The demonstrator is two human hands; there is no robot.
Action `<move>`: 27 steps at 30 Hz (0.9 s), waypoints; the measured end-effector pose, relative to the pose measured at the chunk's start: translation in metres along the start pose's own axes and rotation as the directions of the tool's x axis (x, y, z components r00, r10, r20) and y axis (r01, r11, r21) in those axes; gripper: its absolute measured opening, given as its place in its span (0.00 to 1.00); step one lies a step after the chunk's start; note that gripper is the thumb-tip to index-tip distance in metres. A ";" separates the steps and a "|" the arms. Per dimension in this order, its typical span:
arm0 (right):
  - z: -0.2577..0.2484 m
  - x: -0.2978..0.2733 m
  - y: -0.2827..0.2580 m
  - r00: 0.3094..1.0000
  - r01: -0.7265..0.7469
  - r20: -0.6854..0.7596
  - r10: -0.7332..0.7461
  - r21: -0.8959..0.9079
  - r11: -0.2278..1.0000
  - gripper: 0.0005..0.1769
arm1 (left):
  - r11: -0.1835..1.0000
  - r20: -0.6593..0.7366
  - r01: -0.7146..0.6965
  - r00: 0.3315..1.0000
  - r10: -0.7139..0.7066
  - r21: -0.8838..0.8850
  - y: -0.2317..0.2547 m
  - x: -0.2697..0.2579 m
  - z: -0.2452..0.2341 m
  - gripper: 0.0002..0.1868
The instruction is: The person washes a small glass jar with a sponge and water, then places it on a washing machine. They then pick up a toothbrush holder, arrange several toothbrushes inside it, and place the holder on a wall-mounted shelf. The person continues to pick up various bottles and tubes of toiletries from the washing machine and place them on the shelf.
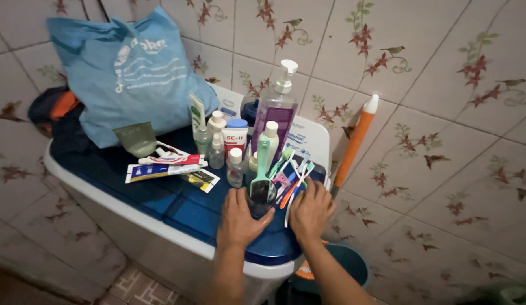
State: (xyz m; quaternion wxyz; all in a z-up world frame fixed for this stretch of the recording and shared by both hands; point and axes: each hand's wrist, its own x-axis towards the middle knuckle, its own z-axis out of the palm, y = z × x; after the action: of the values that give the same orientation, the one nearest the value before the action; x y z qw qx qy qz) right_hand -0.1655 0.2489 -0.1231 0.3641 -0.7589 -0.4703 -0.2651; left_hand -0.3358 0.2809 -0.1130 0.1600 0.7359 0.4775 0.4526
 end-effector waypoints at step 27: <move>-0.073 0.132 -0.018 0.950 0.190 0.168 -0.262 0.353 0.916 0.10 | 0.998 0.042 0.033 0.999 -0.031 -0.048 0.003 -0.003 -0.007 0.42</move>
State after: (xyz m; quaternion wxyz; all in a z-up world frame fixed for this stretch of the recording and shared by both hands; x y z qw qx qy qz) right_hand -0.1314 0.2647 0.0237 0.4016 -0.6506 -0.6292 -0.1398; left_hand -0.3405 0.2751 -0.1083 0.1950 0.7334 0.4745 0.4461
